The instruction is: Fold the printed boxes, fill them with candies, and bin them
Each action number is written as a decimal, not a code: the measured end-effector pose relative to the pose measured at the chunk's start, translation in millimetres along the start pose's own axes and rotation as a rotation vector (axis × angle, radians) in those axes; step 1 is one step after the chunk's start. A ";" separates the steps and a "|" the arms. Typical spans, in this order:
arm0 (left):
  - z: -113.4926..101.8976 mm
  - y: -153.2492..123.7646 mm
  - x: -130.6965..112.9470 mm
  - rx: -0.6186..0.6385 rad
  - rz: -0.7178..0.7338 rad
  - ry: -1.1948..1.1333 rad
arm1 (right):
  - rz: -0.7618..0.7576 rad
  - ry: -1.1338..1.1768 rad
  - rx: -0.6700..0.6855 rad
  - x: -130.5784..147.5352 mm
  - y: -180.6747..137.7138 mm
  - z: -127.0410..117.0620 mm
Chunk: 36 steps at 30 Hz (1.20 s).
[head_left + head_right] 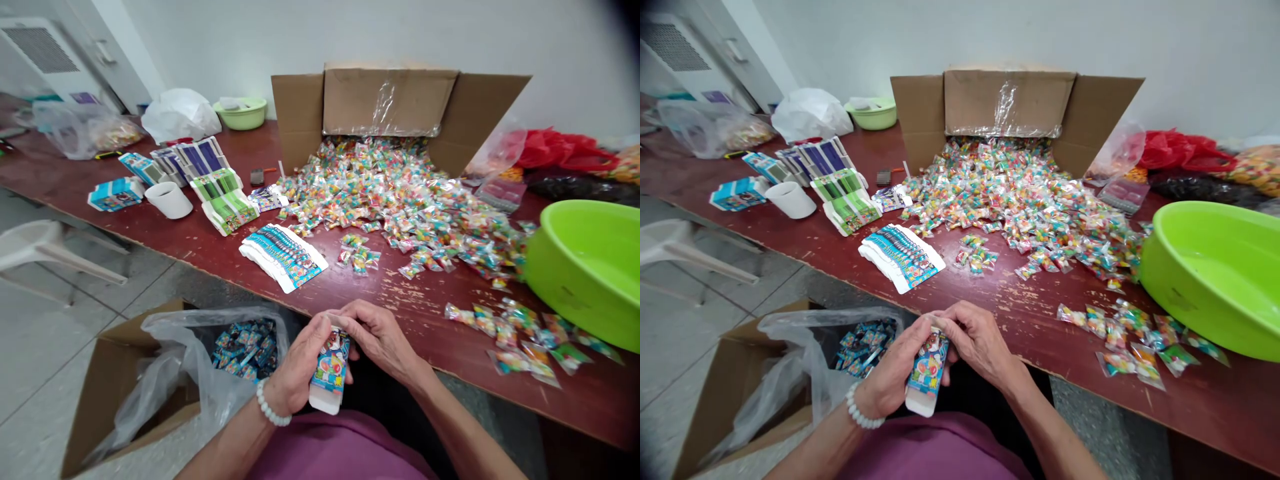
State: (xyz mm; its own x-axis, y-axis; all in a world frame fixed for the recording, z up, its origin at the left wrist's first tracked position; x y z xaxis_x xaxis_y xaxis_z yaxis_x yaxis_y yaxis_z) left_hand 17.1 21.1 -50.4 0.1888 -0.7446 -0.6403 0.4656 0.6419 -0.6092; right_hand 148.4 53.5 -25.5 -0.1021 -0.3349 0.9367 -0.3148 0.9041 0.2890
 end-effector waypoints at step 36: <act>-5.8 11.2 -8.7 -0.184 0.154 0.068 | 0.012 -0.007 0.145 5.5 -2.9 4.1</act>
State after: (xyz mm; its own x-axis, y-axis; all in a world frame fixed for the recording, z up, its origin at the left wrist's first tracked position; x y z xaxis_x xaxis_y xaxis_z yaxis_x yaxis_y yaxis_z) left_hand 15.7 35.8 -54.4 0.1838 -0.6249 -0.7588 0.2695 0.7744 -0.5725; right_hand 144.9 48.0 -21.9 -0.1132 -0.3267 0.9383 -0.4465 0.8604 0.2457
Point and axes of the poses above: each hand's wrist, its own y-axis towards the middle knuckle, its own z-axis out of the palm, x = y × z, the point moved 5 cm from there along y, towards the middle knuckle, and after that the axes turned 14 degrees about -z, right-handed, at the moved point
